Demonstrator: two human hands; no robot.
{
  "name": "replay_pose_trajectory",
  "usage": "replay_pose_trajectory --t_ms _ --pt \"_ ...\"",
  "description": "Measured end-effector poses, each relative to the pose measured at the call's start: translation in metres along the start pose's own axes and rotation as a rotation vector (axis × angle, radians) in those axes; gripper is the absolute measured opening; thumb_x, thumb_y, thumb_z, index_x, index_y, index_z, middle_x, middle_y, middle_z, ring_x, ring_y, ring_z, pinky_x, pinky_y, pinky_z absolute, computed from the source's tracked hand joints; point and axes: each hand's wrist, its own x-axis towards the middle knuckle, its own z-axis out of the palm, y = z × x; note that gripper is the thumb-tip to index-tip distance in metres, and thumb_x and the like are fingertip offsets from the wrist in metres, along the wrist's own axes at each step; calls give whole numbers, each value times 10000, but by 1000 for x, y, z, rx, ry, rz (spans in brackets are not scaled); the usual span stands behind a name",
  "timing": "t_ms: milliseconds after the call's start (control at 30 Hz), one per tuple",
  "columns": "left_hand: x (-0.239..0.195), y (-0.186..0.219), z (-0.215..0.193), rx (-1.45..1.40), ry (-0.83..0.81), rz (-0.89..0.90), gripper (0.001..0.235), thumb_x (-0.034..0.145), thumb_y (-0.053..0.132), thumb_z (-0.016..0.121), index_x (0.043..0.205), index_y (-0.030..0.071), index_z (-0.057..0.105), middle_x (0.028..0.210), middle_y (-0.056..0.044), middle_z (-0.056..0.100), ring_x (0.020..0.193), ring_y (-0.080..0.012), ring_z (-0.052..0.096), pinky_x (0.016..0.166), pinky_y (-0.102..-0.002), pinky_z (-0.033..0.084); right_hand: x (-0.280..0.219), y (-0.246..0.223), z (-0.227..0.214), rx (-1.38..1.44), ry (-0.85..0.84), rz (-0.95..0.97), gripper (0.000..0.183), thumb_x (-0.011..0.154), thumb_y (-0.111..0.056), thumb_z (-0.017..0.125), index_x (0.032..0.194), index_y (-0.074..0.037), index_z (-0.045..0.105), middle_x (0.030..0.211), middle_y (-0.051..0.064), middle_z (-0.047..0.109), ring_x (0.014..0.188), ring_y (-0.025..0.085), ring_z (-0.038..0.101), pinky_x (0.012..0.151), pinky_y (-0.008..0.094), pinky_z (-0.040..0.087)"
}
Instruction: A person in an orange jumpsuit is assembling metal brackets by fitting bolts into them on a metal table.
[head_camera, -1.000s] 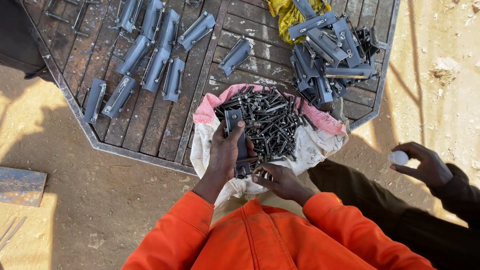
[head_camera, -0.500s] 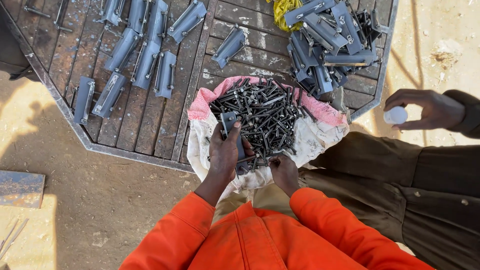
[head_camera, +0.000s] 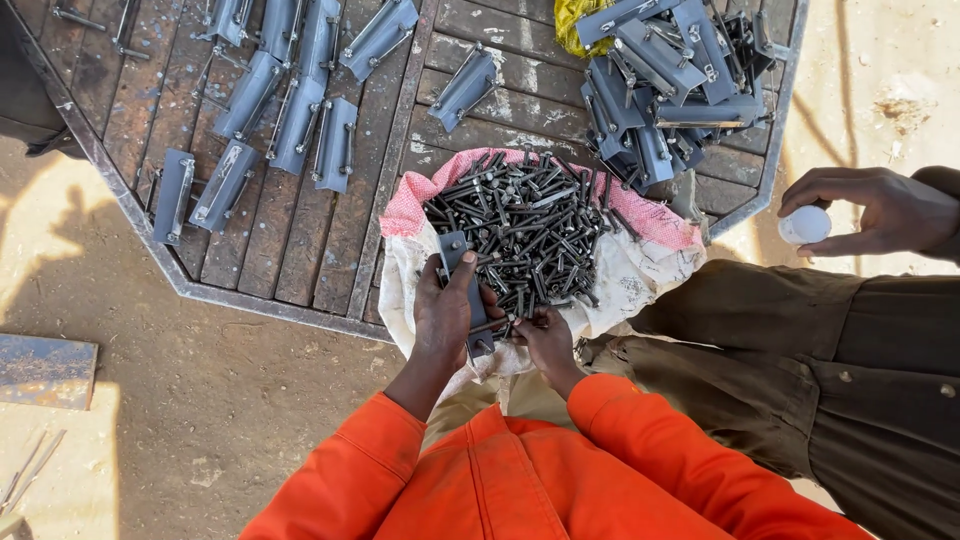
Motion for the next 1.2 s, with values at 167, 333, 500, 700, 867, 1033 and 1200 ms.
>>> replay_pose_trajectory --t_ms 167,333,500,700,867,1033,1200 --pt "-5 4 0 -25 -25 -8 261 1032 270 620 1169 68 527 638 -242 666 494 -345 708 409 -451 640 -16 -41 25 128 -22 -38 200 963 -50 686 1089 71 586 935 158 578 780 280 743 709 385 680" --pt "7 -7 -5 4 -9 0 357 1023 293 634 1256 58 501 625 -214 675 532 -326 728 500 -474 670 -12 -66 32 33 -288 -235 218 975 16 592 1147 -17 721 867 91 645 801 168 654 691 310 596" --pt "-3 4 -4 11 -27 -8 402 1027 298 627 1303 38 491 645 -209 682 540 -313 726 504 -458 676 7 -23 -12 -96 -10 -159 131 963 -150 658 983 -38 723 645 119 653 545 176 643 444 295 510" --pt "-3 8 -5 -5 -14 -9 324 1027 297 616 1226 60 519 632 -211 677 518 -318 716 477 -450 664 28 23 -36 -806 87 -118 195 853 -367 768 1024 -275 790 826 -72 779 856 178 770 802 358 517" --pt "-2 2 -3 -14 -25 6 258 1028 281 622 1152 74 532 620 -211 667 497 -320 708 473 -433 660 -13 -10 -4 -758 149 -353 419 766 -206 879 1110 -38 708 976 122 695 921 369 739 848 532 560" --pt "-6 -1 -7 2 -51 7 253 1047 278 604 1168 70 528 645 -202 677 530 -308 721 483 -418 663 -2 -6 -3 -530 149 -248 361 783 -159 836 1094 -23 714 912 90 713 840 264 763 745 389 584" --pt "-12 -2 -2 3 -41 5 249 1041 278 607 1151 66 536 635 -213 673 517 -318 714 482 -418 656 14 4 -8 -706 180 -344 219 810 -139 834 983 -54 729 849 116 730 831 358 764 664 464 620"
